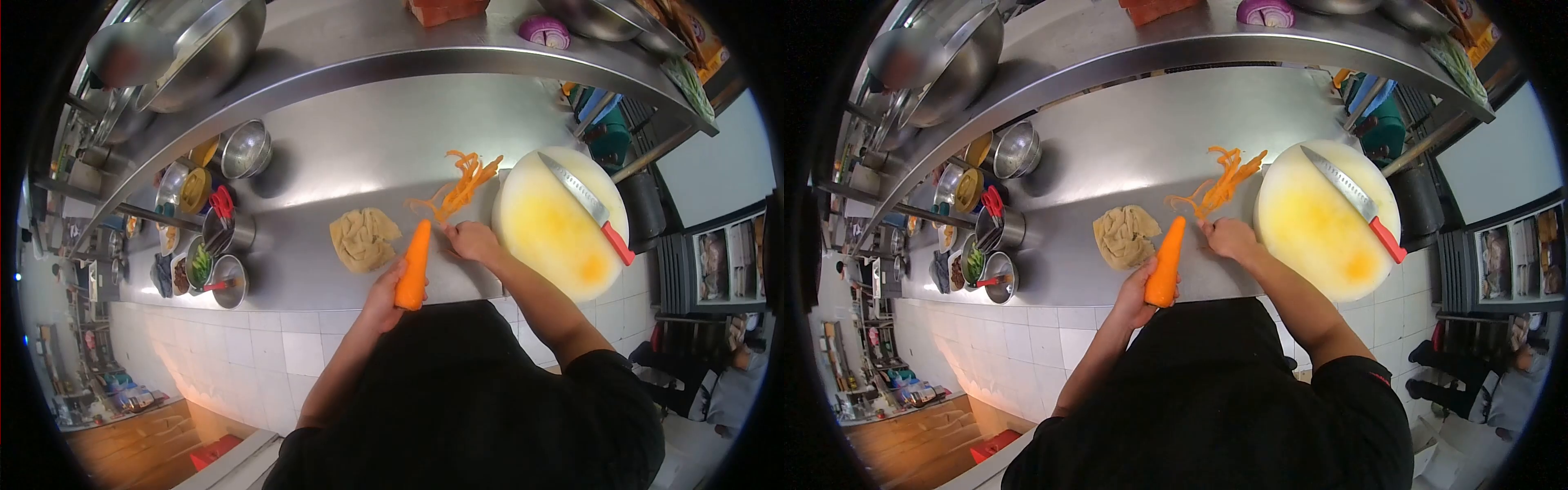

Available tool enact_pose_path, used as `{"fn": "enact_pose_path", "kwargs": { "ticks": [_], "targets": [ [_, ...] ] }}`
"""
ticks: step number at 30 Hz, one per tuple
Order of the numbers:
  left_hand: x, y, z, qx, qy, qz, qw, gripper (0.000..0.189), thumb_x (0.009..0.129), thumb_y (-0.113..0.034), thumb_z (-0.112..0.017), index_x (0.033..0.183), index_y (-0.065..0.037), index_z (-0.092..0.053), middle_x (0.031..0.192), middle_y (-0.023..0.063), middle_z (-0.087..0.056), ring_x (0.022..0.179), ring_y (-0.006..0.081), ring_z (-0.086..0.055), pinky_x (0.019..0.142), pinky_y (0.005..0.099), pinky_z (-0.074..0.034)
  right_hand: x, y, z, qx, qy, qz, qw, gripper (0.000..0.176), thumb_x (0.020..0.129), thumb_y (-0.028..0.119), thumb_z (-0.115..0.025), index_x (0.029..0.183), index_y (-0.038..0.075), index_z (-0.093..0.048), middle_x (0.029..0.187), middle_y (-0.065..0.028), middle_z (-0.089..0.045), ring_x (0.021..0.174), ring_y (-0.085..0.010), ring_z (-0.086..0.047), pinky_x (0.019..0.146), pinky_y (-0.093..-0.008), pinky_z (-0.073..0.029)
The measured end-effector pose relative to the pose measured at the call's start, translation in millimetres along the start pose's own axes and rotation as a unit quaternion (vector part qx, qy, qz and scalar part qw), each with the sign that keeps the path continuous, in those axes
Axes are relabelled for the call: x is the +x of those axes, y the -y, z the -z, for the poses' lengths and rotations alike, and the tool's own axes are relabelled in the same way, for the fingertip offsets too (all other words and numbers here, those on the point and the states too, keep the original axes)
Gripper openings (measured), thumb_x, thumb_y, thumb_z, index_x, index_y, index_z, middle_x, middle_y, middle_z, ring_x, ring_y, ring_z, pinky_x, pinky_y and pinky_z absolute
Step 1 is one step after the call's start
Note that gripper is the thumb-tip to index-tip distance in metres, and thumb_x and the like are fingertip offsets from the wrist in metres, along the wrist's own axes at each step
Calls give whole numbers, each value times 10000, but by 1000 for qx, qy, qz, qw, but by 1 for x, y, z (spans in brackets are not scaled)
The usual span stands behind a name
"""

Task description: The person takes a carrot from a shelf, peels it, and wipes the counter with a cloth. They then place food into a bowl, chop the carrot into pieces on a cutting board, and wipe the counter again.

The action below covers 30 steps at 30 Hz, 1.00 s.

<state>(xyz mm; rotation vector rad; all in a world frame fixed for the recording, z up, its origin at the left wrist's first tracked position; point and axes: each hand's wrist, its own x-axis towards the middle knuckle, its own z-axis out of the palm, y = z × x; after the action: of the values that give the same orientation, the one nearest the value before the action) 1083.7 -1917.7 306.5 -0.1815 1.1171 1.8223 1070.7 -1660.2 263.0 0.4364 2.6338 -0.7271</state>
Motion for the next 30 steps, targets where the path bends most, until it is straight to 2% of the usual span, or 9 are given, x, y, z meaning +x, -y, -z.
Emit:
{"fn": "enact_pose_path", "kwargs": {
  "ticks": [1, 3, 6, 11, 15, 18, 22, 24, 30],
  "targets": [
    [1, 3, 2, 16, -21, -30, 999, 457, 1098, -322, -338, 1449, -62, -475, 1181, 138, -639, 1000, 263, -652, 814, 397, -554, -1, -4, -4, 14, -16, -19, 1000, 704, 1059, 605, -351, 1028, 21, -744, 959, -275, -720, 975, -480, -680, 884, -551, -512],
    [5, 9, 7, 43, -66, -96, 992, 520, 1088, -256, -310, 1554, -48, -406, 1339, 142, -613, 1143, 261, -635, 935, 393, -543, -26, 7, 11, 62, -35, 19, 997, 636, 1060, 561, -396, 996, 20, -724, 939, -259, -719, 929, -473, -682, 847, -553, -515],
    [-7, -4, -5, 57, -69, -169, 981, 573, 1048, -160, -333, 1596, 6, -349, 1647, 129, -358, 1494, 219, -349, 1227, 316, -241, -78, 37, 33, 69, -49, 87, 993, 528, 1054, 492, -469, 939, 22, -678, 899, -231, -714, 854, -459, -683, 787, -549, -523],
    [3, -4, -1, 74, -94, -190, 975, 591, 1015, -114, -314, 1594, -2, -359, 1631, 124, -390, 1467, 216, -397, 1212, 336, -291, -121, 55, 18, 43, -145, 269, 951, 437, 1019, 448, -578, 834, 59, -649, 740, -166, -669, 695, -393, -686, 624, -498, -538],
    [4, -5, -10, 73, -94, -153, 981, 607, 995, -106, -320, 1590, 9, -360, 1614, 124, -412, 1463, 221, -404, 1217, 341, -287, -102, 57, 15, 15, -115, 217, 969, 418, 1034, 434, -538, 884, 58, -643, 776, -182, -683, 745, -419, -683, 675, -520, -535],
    [2, -10, -7, 140, -80, -134, 978, 615, 986, -108, -324, 1586, 20, -358, 1611, 128, -413, 1463, 226, -404, 1218, 343, -285, -73, 48, 18, -63, -130, 143, 979, 533, 1055, 506, -471, 868, 49, -672, 808, -207, -711, 719, -417, -698, 649, -531, -548],
    [5, -2, 5, 136, -56, -134, 980, 629, 985, -123, -349, 1601, 4, -343, 1622, 142, -395, 1447, 230, -409, 1196, 322, -294, -41, 21, 11, -55, -162, 22, 985, 559, 1065, 513, -434, 878, 45, -676, 787, -219, -714, 738, -430, -709, 670, -549, -556],
    [4, -7, 5, 133, -48, -124, 982, 635, 980, -121, -350, 1602, 7, -336, 1631, 146, -384, 1459, 235, -399, 1202, 324, -287, -44, 25, 14, -40, -164, 9, 986, 542, 1065, 498, -446, 875, 44, -672, 764, -214, -709, 734, -436, -710, 672, -551, -558],
    [22, -6, 26, 82, -42, -122, 988, 656, 954, -118, -356, 1594, 27, -340, 1642, 149, -370, 1490, 237, -364, 1215, 326, -269, -113, 73, -3, 8, -112, 135, 984, 521, 1049, 500, -488, 867, 45, -665, 709, -210, -689, 674, -431, -692, 621, -552, -538]
  ]
}}
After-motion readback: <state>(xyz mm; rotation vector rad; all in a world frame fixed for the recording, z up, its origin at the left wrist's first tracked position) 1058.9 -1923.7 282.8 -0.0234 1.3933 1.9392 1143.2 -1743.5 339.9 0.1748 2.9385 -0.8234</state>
